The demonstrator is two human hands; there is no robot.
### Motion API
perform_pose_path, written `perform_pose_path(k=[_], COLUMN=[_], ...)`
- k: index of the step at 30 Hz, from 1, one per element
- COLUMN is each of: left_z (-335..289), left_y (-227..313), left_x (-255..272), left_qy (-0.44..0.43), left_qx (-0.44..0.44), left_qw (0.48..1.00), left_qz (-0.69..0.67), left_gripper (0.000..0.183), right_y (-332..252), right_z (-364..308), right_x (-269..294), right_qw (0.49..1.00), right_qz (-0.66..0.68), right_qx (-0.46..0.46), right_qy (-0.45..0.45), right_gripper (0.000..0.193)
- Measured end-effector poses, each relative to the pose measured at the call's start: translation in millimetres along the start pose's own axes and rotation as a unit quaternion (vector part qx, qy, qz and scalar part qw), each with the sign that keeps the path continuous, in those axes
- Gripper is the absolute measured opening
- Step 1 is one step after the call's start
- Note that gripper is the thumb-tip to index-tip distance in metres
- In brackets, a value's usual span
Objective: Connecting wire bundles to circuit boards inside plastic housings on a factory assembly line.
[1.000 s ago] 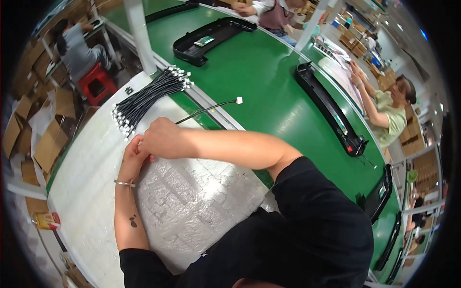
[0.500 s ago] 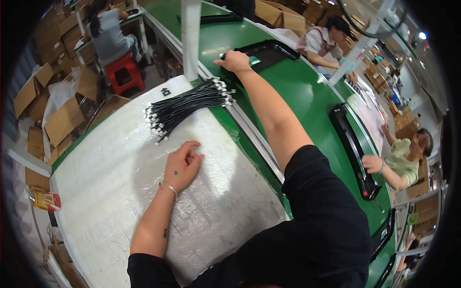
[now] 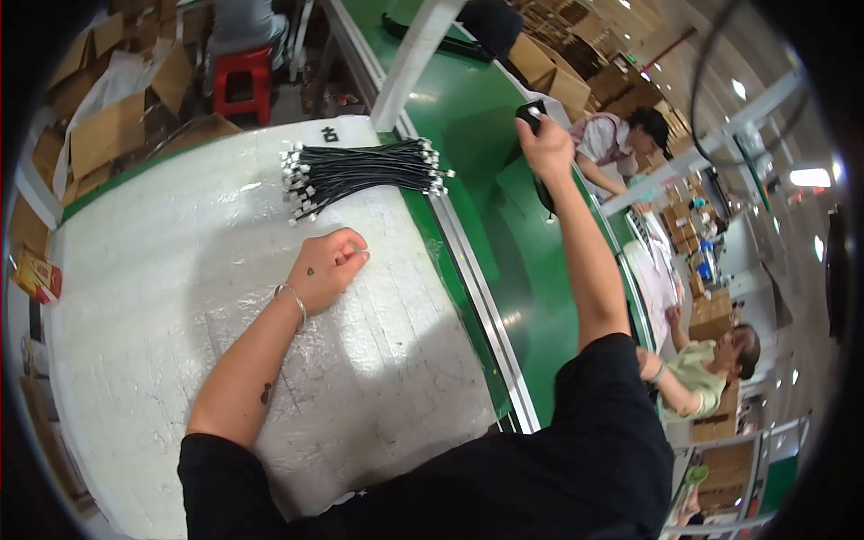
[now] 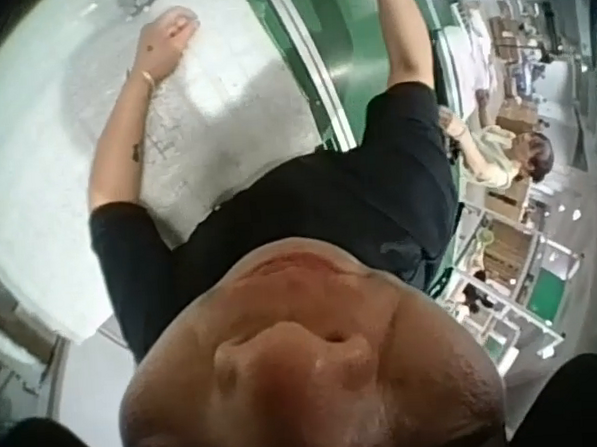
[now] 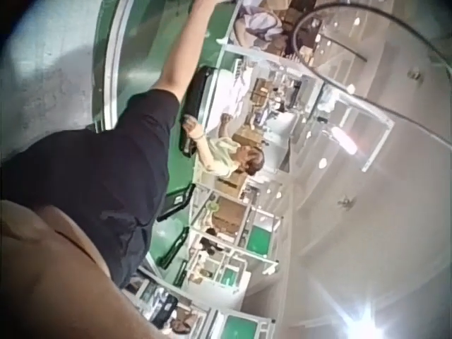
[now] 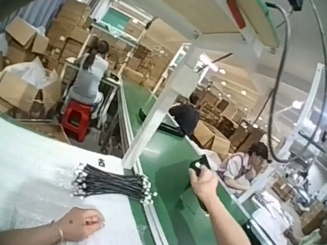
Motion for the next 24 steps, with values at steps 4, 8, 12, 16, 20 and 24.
perform_pose_path(k=[4, 8, 12, 16, 20, 24], left_z=[-14.7, -35.8, -154.6, -199.4, -224.9, -204.2], left_y=[-16.2, 125.1, 247.5, 266.2, 207.0, 182.7], left_x=[14.4, 73.9, 122.0, 57.3, 41.0, 33.9], left_qy=[0.042, 0.201, 0.358, 0.022, -0.038, -0.084], left_qx=[0.035, -0.231, -0.431, -0.269, -0.107, -0.046], left_qw=[0.996, 0.931, 0.811, 0.863, 0.911, 0.967], left_qz=[-0.069, 0.199, 0.167, 0.428, 0.395, 0.235], left_gripper=[0.013, 0.016, 0.020, 0.016, 0.024, 0.017], right_y=[-29.4, -37.6, -26.1, -51.4, -78.5, -105.4], right_z=[-122.3, -236.5, -269.9, -296.9, -285.2, -244.9], right_x=[127.2, 237.4, 257.8, 176.0, 128.7, 150.9], right_qw=[0.959, 0.892, 0.886, 0.808, 0.758, 0.877], right_qz=[0.249, 0.207, 0.159, 0.209, 0.315, 0.219], right_qx=[0.092, 0.370, 0.423, 0.511, 0.494, 0.403], right_qy=[-0.095, -0.158, -0.106, -0.208, -0.285, -0.141], right_gripper=[0.027, 0.026, 0.020, 0.023, 0.035, 0.031])
Point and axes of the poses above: each hand's wrist, its own z-axis towards the middle knuckle, its own x-axis out of the back of the hand, y = z × x, the point moved 6 cm from there along z, towards the middle knuckle, and after that the axes turned 10 degrees about -x, right-handed, at the moved point
